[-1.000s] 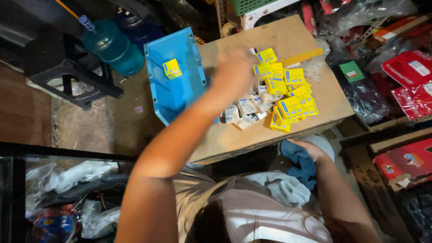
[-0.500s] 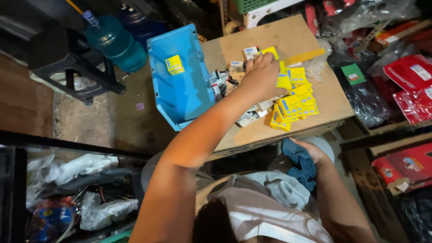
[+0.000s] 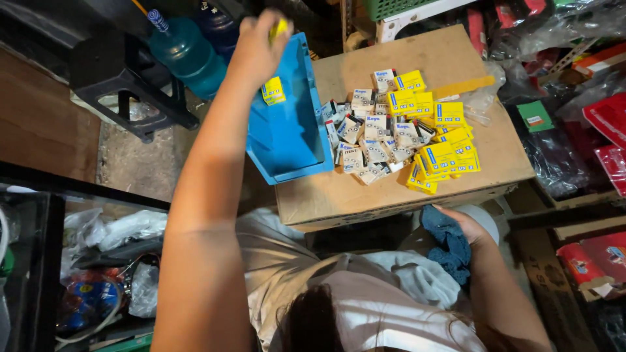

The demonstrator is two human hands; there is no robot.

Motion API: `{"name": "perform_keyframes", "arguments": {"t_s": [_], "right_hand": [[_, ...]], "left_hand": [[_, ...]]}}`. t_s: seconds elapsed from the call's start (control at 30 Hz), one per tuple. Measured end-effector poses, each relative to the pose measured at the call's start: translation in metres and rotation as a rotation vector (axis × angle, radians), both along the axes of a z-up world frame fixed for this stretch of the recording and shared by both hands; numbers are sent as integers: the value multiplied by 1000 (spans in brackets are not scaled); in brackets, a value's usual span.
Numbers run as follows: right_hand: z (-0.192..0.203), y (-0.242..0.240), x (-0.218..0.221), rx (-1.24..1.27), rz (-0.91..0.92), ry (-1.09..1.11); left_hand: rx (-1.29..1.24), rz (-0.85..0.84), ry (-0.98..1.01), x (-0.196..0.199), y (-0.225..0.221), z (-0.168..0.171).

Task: Sorting and organizing small boxed parts into a blue plastic tray

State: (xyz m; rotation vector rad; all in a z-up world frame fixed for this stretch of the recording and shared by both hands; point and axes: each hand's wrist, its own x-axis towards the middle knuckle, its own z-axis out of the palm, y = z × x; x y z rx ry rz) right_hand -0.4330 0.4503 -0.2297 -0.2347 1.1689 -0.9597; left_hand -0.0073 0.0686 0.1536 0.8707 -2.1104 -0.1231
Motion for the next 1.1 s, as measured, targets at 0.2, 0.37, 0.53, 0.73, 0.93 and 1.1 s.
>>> {"name": "perform_keyframes", "arguments": {"t_s": [0.2,0.37,0.53,0.73,0.93,1.1], "right_hand": [[1,0,1,31,-10,-14],[13,-1,6,32,-60,2],[-21,-7,-8,60,-106,-55],[-30,-8,-11,46,-117,-46],[-31,-2,-8,41,-112,-54],[-13,1,-2,44,-114,-46]], "left_hand": [[179,446,-695,15,-21,-58],[109,479,-898,10,-28,-95],[269,497,-988,4,-19,-87],[338,513,-991,4,-20,-91],[173,574,-992,12,-32,-101],[64,653,-852,17,-31,-111]]}}
